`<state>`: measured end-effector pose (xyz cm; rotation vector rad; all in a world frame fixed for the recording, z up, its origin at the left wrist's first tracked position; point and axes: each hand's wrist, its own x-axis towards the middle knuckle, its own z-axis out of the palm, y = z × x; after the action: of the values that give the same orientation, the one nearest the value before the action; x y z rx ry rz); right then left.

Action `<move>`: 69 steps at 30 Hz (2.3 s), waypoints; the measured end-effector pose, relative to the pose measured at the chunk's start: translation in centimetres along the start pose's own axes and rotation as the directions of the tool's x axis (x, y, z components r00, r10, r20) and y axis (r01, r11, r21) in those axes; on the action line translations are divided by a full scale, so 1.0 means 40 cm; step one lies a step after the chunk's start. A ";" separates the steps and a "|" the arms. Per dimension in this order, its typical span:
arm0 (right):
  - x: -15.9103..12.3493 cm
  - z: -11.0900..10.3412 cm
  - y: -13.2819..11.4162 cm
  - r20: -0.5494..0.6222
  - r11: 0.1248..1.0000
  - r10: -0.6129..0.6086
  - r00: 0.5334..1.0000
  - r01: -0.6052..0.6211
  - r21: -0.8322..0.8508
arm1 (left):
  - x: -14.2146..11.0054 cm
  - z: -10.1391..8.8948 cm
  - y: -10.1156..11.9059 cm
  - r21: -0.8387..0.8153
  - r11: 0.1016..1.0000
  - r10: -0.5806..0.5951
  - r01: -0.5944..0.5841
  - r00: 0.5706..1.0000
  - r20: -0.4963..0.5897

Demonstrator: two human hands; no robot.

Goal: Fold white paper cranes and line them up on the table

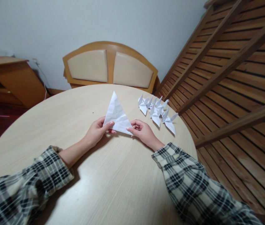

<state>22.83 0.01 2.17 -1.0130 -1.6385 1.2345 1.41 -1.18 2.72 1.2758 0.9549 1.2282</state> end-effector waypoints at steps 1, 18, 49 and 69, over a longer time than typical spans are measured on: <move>0.000 0.000 -0.001 0.002 1.000 0.000 1.000 0.000 -0.003 | 0.000 0.000 0.001 0.008 1.000 0.001 -0.001 1.000 -0.002; 0.001 0.000 0.008 0.087 0.996 -0.057 0.995 0.063 -0.066 | 0.004 -0.020 -0.020 0.139 0.990 -0.011 0.001 0.997 0.076; 0.001 0.004 0.006 0.048 0.974 -0.128 0.991 0.135 -0.184 | -0.011 -0.007 -0.005 0.380 0.924 -0.031 -0.045 0.981 0.192; -0.006 -0.001 0.000 -0.021 0.991 -0.074 0.997 0.071 -0.116 | 0.011 -0.017 -0.012 0.116 0.993 -0.014 0.013 1.000 0.010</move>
<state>22.96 -0.21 2.14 -1.0255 -1.7288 1.0851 0.87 -0.58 2.22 1.3635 1.0377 1.1682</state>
